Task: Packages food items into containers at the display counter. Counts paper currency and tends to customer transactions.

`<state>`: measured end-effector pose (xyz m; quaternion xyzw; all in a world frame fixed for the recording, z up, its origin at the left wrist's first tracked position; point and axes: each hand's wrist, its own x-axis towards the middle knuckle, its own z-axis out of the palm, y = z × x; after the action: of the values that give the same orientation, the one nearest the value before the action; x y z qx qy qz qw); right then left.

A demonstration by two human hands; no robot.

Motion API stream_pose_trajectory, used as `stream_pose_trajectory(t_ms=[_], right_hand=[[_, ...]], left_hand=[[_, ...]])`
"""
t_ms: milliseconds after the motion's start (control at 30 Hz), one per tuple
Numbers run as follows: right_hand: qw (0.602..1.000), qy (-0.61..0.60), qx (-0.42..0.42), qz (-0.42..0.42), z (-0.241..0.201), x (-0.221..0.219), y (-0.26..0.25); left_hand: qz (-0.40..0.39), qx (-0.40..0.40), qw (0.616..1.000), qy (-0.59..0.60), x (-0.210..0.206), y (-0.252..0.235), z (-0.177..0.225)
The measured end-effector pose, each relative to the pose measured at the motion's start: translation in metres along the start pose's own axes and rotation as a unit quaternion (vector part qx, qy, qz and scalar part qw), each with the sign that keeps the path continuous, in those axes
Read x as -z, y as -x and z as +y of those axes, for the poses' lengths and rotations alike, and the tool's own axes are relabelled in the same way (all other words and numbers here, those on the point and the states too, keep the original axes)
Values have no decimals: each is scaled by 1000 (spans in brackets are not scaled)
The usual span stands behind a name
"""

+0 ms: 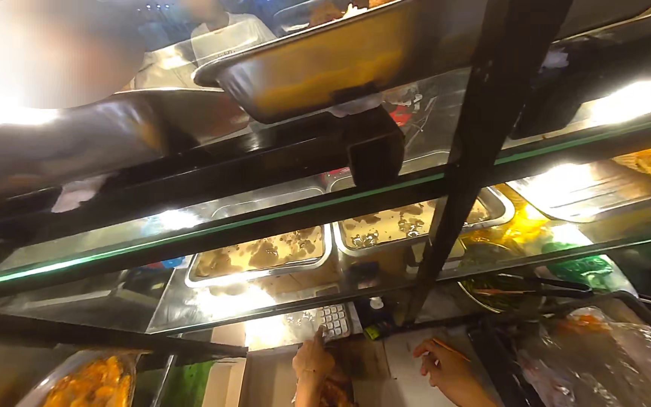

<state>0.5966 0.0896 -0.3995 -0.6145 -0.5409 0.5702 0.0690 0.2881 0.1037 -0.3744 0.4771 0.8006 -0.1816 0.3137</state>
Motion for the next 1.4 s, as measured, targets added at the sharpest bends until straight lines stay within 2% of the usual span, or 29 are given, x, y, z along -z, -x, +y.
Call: stream_pose_trajectory(t_ms=[133,267,433,500,633,833,900,1033,1133,1233,1400], right_hand=[[999,-9,27,-36,-36,-8,7],[992,-21,100,-77,-83,-43,6],[980,87,177,-26,-115,-104,-34],[979,129,158,0,-120,-122,-54],[970,234,67,4,-132,-136,-76],[962,268,51,-17,-124,-142,-81],[969,235,70,-25,-120,-138,-76],[979,151,137,13,-106,-126,-40],[984,146,97,-8,-98,-115,-14],[984,159,61,-47,-91,-112,-15],[977,169,17,-132,-101,-85,2]], left_hand=[[2,3,1000,2,-9,6,2],[-20,-4,1000,-11,-14,5,3],[-6,-22,1000,0,-20,-1,-2],[0,-21,1000,22,-19,1,-4],[7,-2,998,66,-8,10,-8],[-13,-25,997,73,-1,1,-12],[-17,-29,997,65,-3,-2,-11],[-16,-37,998,41,-8,-9,-9],[-1,-53,998,38,-3,-5,-1],[1,-54,998,29,-7,-4,8],[4,-63,998,10,-9,-2,19]])
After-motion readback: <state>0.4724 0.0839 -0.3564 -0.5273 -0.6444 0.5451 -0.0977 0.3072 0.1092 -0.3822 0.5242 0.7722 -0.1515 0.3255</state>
